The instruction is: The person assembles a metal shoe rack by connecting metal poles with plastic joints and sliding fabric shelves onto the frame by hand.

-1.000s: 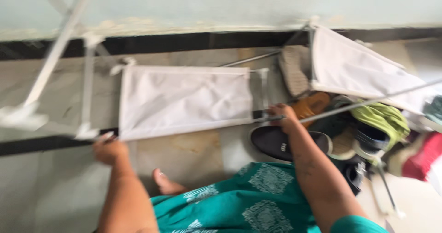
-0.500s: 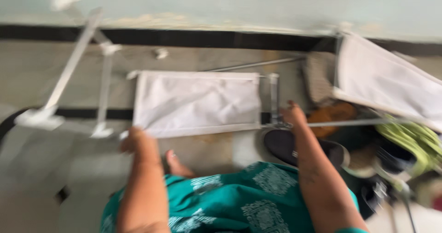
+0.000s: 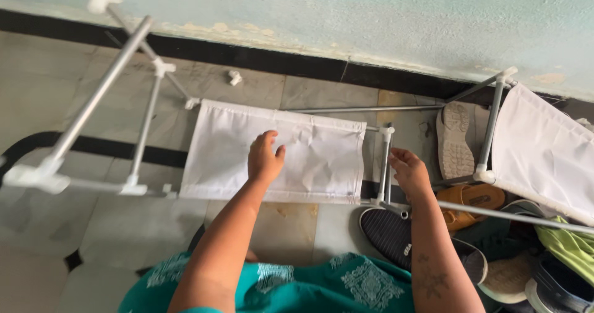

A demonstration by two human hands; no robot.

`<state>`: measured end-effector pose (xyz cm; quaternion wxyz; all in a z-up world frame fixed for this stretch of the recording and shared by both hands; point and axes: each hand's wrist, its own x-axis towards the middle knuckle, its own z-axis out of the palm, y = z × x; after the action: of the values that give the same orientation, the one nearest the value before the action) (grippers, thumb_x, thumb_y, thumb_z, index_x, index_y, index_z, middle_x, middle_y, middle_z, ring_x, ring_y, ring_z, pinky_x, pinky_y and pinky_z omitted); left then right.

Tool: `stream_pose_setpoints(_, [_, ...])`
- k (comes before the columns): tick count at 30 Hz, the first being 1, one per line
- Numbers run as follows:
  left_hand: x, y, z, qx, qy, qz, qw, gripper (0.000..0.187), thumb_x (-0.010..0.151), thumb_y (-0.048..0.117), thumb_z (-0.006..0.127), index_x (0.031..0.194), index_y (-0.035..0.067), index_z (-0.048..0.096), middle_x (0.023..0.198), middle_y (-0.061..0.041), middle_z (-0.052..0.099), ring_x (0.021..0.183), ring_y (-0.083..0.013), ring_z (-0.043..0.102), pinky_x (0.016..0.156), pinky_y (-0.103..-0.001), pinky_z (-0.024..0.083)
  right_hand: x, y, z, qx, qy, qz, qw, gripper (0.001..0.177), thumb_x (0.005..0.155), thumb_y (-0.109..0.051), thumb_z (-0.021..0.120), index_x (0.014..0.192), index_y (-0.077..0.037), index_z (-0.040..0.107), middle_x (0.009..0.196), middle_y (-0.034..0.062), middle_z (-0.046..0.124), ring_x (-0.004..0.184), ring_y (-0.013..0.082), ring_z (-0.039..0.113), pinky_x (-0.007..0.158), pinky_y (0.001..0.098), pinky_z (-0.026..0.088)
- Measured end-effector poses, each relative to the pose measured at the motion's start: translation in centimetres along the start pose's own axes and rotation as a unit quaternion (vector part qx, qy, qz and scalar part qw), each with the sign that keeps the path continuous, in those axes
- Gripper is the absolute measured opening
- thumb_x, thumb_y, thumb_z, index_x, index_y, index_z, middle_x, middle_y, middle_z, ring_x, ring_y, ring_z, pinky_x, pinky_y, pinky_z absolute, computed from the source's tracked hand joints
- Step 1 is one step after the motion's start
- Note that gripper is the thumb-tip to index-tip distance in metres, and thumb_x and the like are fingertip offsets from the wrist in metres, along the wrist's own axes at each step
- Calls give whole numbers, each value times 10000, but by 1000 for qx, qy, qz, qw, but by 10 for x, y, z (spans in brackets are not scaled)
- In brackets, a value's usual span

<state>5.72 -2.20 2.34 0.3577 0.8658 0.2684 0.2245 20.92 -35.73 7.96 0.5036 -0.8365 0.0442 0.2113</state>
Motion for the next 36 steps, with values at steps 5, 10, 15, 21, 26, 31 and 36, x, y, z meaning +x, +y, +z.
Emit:
stream_pose_setpoints(5, [81, 12, 48, 16, 52, 171, 984, 252, 863, 139, 757, 1084, 99, 643, 1093, -127, 682, 1042, -380, 623, 884, -477, 515, 7, 0, 6, -14, 27, 22, 999, 389, 953, -209, 674, 1316, -69, 681, 1185, 84, 733, 1056, 212, 675, 884, 348, 540])
stream_pose_setpoints(10, [146, 17, 89, 100, -13, 79, 992, 85, 888, 126, 721, 972, 118, 706, 1068, -92, 701, 1049, -349, 655, 884, -481, 531, 19, 13, 10, -15, 24, 15, 999, 378, 947, -213, 681, 1297, -69, 692, 1140, 67, 740, 961, 166, 660, 804, 315, 531])
stream_pose_setpoints(15, [161, 9, 84, 293, -140, 3, 946, 182, 821, 297, 809, 928, 151, 789, 1177, -105, 649, 1103, -348, 620, 863, -500, 511, 28, 31, 9, -21, 38, 13, 999, 366, 942, -210, 676, 1286, -85, 695, 1040, 37, 764, 854, 115, 639, 748, 264, 519])
stream_pose_setpoints(21, [164, 24, 82, 272, -177, 80, 943, 395, 835, 549, 810, 1004, 192, 800, 1117, -73, 680, 1102, -335, 610, 899, -514, 475, 20, 17, 13, 9, 30, 43, 999, 375, 930, -226, 704, 1272, -71, 695, 932, 57, 733, 735, 84, 558, 662, 243, 470])
stream_pose_setpoints(26, [172, 24, 101, 254, -305, 130, 909, 223, 950, 395, 726, 994, 188, 797, 1176, -31, 739, 1119, -285, 697, 923, -454, 554, 11, 1, 11, -22, 24, 41, 999, 385, 944, -263, 688, 1283, -80, 691, 934, 47, 735, 787, 92, 607, 738, 243, 512])
stream_pose_setpoints(31, [156, 51, 114, 270, -255, 191, 908, 362, 838, 457, 765, 998, 132, 748, 1087, -84, 701, 1042, -330, 668, 862, -476, 536, 14, -2, 9, -12, 31, 73, 997, 395, 941, -279, 692, 1294, -101, 690, 939, 42, 725, 775, 116, 581, 738, 271, 509])
stream_pose_setpoints(36, [157, 45, 135, 310, -225, 216, 898, 166, 897, 63, 626, 973, 144, 750, 1110, -78, 700, 1060, -295, 691, 886, -436, 563, 14, 6, 7, 22, 19, 14, 999, 383, 937, -251, 675, 1277, -76, 685, 1056, 15, 740, 908, 94, 658, 792, 262, 529])
